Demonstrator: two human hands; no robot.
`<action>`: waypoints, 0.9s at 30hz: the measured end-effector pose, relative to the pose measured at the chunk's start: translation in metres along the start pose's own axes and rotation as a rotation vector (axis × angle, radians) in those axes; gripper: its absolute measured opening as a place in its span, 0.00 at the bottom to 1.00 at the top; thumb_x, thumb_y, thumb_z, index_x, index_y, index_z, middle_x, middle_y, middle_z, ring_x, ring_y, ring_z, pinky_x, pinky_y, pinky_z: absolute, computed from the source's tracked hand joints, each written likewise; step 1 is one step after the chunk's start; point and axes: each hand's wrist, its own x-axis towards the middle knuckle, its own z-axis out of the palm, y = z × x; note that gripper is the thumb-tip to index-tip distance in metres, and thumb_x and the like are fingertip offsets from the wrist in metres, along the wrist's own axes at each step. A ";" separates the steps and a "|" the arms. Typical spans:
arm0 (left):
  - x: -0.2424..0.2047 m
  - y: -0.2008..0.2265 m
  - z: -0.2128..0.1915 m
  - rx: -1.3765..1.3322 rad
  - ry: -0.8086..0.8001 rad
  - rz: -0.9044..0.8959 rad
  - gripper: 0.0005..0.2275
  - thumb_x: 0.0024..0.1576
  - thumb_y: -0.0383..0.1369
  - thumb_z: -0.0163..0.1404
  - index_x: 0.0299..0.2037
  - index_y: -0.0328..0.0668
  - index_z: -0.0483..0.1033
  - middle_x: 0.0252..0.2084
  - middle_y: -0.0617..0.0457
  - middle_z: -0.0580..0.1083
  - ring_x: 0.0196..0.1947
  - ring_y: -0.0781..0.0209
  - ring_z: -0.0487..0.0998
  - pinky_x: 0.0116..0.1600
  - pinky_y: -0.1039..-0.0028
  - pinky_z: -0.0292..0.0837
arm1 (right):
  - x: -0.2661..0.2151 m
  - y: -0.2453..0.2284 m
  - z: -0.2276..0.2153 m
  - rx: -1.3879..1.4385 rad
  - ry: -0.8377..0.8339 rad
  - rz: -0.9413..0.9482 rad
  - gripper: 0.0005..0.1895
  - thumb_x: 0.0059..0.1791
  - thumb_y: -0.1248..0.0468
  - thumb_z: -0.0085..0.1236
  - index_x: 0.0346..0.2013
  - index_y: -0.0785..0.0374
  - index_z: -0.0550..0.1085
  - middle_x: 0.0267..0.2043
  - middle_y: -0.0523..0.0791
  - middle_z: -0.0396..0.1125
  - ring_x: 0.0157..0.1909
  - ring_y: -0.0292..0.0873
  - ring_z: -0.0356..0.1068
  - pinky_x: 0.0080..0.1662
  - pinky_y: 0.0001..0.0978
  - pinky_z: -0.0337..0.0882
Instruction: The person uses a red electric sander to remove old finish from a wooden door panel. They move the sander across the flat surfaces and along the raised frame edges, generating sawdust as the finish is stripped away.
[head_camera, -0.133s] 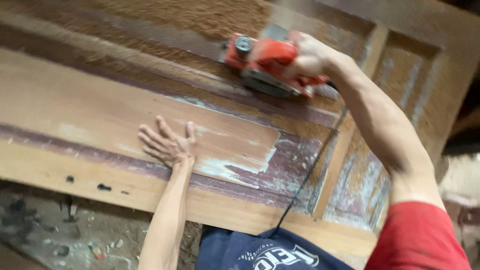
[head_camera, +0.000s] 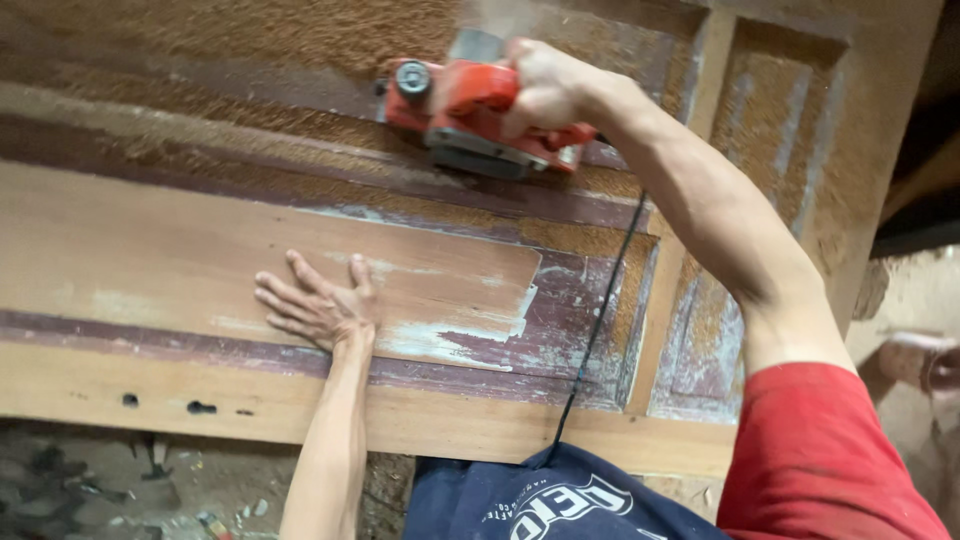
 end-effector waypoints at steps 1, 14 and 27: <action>0.000 0.000 0.000 -0.004 0.003 -0.002 0.44 0.61 0.66 0.36 0.80 0.48 0.39 0.78 0.28 0.28 0.79 0.31 0.28 0.76 0.35 0.24 | 0.004 -0.010 0.001 -0.055 0.008 0.004 0.15 0.33 0.68 0.61 0.33 0.65 0.80 0.26 0.49 0.74 0.24 0.44 0.73 0.28 0.39 0.75; -0.004 0.003 -0.007 -0.044 0.021 0.028 0.44 0.60 0.65 0.37 0.79 0.45 0.41 0.78 0.26 0.30 0.78 0.28 0.28 0.75 0.36 0.25 | 0.028 -0.058 0.011 0.029 0.068 0.038 0.14 0.32 0.68 0.62 0.32 0.65 0.80 0.20 0.46 0.70 0.20 0.41 0.69 0.22 0.40 0.69; 0.024 -0.007 -0.013 -0.066 -0.032 0.095 0.44 0.59 0.65 0.34 0.78 0.44 0.39 0.77 0.31 0.29 0.77 0.33 0.26 0.73 0.37 0.20 | 0.056 -0.096 0.022 -0.015 0.154 0.045 0.18 0.32 0.67 0.65 0.36 0.65 0.79 0.28 0.48 0.74 0.28 0.43 0.74 0.30 0.39 0.75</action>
